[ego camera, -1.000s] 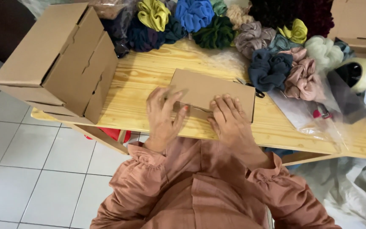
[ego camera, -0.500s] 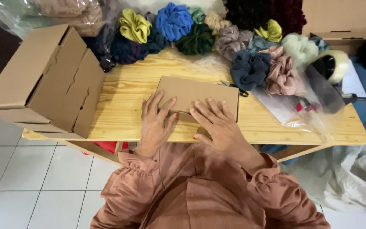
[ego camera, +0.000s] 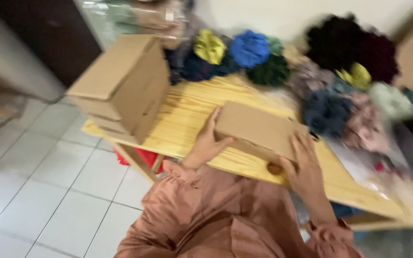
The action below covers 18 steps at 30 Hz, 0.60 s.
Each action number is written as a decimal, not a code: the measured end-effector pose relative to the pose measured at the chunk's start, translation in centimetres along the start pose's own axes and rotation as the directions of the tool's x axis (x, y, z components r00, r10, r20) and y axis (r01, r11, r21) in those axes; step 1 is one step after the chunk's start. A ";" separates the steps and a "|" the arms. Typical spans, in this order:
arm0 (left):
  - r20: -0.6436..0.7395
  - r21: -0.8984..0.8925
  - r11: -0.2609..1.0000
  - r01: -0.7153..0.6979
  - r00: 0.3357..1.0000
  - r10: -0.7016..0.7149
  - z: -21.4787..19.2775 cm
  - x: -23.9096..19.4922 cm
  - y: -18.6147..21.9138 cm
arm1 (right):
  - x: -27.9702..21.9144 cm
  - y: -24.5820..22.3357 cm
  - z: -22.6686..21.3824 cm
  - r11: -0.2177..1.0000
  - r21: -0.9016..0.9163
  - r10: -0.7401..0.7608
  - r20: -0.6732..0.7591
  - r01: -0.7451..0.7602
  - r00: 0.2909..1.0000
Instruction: The person places a black scrunchie into a cardboard box, closes the box, and stacks it with other boxes. Then the person picks up a dark maroon scrunchie and uses scissors to trim loose threads from it.
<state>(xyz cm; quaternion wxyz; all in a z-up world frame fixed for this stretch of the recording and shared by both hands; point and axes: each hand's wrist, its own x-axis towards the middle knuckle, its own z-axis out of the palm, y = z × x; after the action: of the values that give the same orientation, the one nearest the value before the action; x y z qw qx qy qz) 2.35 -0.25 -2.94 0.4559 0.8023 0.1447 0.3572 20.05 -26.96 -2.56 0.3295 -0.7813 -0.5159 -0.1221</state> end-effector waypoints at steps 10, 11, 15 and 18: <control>0.257 -0.203 0.967 0.153 0.962 -0.098 -3.1 -0.6 2.8 | 0.9 -3.8 -3.8 0.930 0.225 0.300 -0.010 -0.291 0.954; 0.272 -0.234 0.965 0.121 0.961 -0.055 -3.4 -0.9 3.5 | 0.7 -4.0 -3.9 0.908 0.293 0.319 -0.017 -0.301 0.947; 0.248 -0.235 0.971 -0.051 0.963 0.110 -4.8 -1.7 5.1 | 0.7 -5.0 -4.4 0.909 0.355 0.232 0.003 -0.218 0.973; 0.385 -0.013 0.997 0.083 0.920 -0.071 -7.1 -2.8 9.7 | 0.6 -4.6 -4.3 0.907 0.372 0.193 0.048 -0.197 0.980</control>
<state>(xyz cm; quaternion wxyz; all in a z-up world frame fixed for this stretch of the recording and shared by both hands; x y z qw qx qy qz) -5.47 -2.58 6.24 0.5005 0.8437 0.0789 0.1772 16.86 -28.17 2.79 0.4806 -0.7521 -0.4506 0.0160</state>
